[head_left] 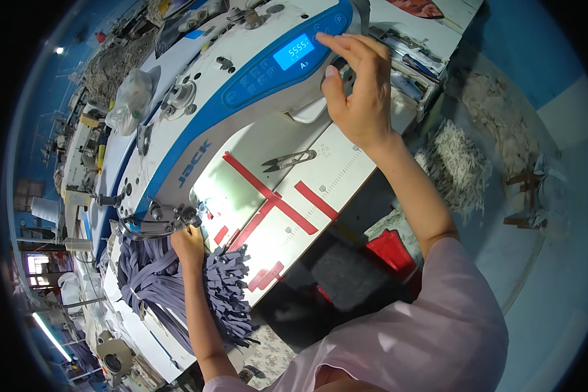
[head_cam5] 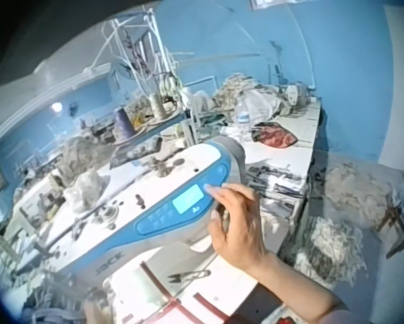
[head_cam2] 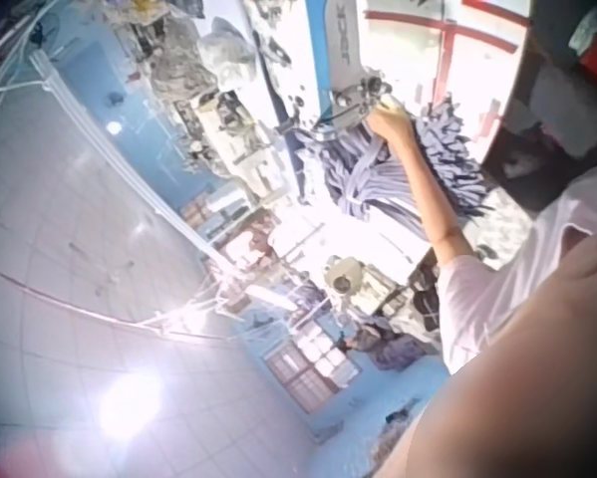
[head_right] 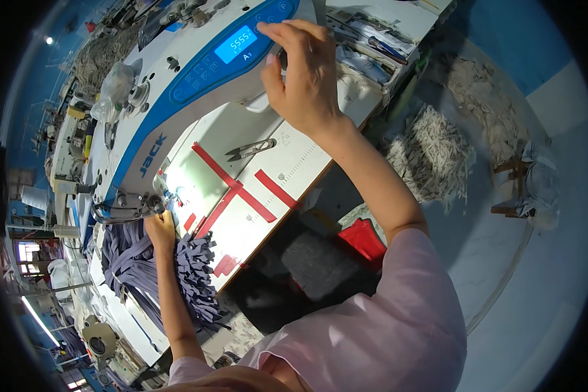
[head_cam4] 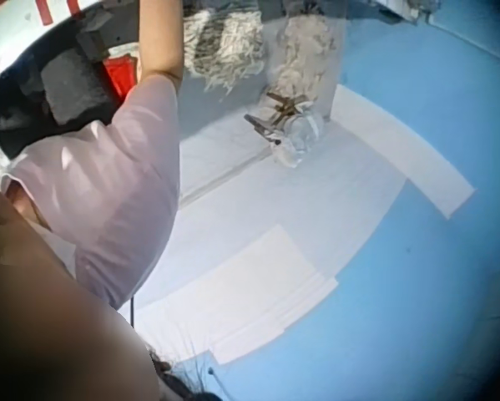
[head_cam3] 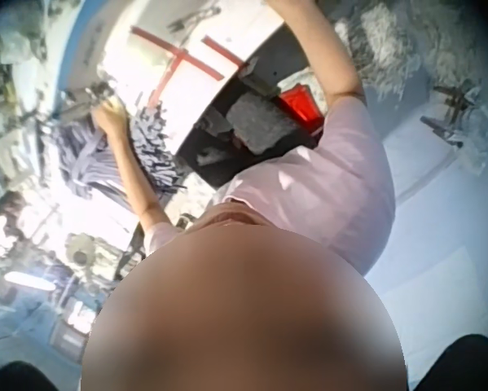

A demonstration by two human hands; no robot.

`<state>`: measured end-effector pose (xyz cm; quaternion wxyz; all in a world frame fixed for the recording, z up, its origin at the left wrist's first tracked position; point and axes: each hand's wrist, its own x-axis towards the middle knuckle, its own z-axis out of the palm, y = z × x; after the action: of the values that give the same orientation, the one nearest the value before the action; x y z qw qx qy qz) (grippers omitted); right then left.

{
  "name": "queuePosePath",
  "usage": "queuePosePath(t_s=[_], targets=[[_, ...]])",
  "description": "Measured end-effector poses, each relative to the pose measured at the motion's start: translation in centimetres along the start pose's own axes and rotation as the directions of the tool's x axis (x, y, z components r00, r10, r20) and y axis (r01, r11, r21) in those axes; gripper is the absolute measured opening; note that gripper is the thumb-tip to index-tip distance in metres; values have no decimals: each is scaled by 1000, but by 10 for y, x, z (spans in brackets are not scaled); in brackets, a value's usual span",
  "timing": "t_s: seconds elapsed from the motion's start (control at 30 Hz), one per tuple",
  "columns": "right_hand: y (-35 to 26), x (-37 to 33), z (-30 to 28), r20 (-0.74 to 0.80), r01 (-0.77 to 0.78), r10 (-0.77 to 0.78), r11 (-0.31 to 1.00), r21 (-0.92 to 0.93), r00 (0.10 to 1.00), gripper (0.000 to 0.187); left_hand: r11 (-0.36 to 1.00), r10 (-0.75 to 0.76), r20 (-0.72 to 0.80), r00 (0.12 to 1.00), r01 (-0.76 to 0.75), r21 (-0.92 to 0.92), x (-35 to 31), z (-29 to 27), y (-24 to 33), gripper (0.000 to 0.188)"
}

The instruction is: Sewing zippers onto fabric strips using an industrial sewing machine.

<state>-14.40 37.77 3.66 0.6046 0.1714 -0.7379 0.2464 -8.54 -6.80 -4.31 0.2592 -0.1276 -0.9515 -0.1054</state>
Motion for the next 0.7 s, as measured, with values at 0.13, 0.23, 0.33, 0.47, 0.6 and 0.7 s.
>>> queuePosePath(t_s=[0.13, 0.23, 0.33, 0.47, 0.6, 0.7], targets=[[0, -6, 2, 27, -12, 13, 1000, -16, 1000, 54, 997, -70, 103, 992, 71, -2, -4, 1, -13, 11], [-13, -1, -2, 78, 3, 3, 997, -82, 997, 55, 997, -73, 93, 993, 75, -17, -4, 3, -14, 10], [-8, 4, -5, 86, 13, -5, 996, -85, 996, 57, 999, -30, 20, 999, 30, -19, -1, 2, -5, 29], [9, -2, -2, 66, 30, -29, 999, -16, 997, 58, 1000, 0, -17, 1000, 0, -17, -1, 3, -6, 28], [11, 3, -1, 80, 62, -57, 996, -58, 995, 59, 1000, -3, -6, 1000, 3, -12, -3, 3, -9, 25], [12, 4, -1, 82, 60, -55, 996, -61, 995, 59, 998, -30, -6, 1000, 29, -48, -2, 4, -8, 26]])
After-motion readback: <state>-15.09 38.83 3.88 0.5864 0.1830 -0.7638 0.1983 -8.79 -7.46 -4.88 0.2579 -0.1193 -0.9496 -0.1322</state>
